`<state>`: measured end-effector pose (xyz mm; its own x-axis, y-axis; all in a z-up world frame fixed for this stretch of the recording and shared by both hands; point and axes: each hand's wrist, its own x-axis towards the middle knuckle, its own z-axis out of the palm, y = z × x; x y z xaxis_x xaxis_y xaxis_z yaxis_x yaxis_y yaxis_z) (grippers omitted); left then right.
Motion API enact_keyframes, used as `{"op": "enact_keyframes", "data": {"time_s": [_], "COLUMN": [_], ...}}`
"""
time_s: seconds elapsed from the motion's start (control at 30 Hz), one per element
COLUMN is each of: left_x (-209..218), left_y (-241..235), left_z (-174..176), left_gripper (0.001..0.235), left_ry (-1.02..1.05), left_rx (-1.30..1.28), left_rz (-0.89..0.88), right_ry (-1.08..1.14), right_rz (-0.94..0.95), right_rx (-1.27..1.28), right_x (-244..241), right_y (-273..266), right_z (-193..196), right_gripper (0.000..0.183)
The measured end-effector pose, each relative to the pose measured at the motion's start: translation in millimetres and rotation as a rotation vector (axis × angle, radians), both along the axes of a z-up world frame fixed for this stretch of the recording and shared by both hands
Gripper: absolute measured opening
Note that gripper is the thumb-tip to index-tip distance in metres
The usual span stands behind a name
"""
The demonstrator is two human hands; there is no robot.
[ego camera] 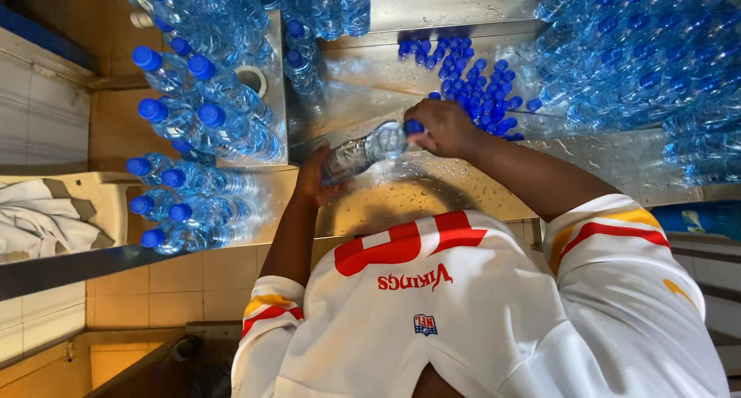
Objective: The person repeatedly picks up blue bottle caps from a pile on a metal table and screws them onto clear plastic water bottles. The person handles the bottles and caps by hand, working through a large quantity of items.
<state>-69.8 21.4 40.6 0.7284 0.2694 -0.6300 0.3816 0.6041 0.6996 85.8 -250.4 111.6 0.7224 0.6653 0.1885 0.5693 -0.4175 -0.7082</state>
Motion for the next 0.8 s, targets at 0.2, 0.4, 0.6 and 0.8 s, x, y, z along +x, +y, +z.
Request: {"op": "enact_keyframes", "data": {"time_s": [0.2,0.4,0.6,0.8], "left_x": [-3.0,-5.1,-13.6,9.4], "left_y": [22.3,33.4,26.5,20.7], "left_z": [-8.0,-20.1,-27.8,-19.9], "left_gripper": [0.039,0.053,0.102,0.077], "left_ry": [-0.005,-0.835,-0.590,-0.629], "left_rx": [-0.617,1.346,1.672,1.427], "left_rz": [0.012,-0.061,-0.439,-0.575], "right_ry": [-0.661,0.883,0.415,-0.446], "right_rz": [0.125,-0.393,-0.144,0.143], "right_rx": [0.036,-0.086,-0.087,-0.407], "right_x": [5.2,11.6,22.8,-0.7], "right_y": [31.2,68.3,138.3,227.2], "right_z": [3.9,-2.3,55.2,51.8], "right_gripper": [0.052,0.057,0.018,0.039]}}
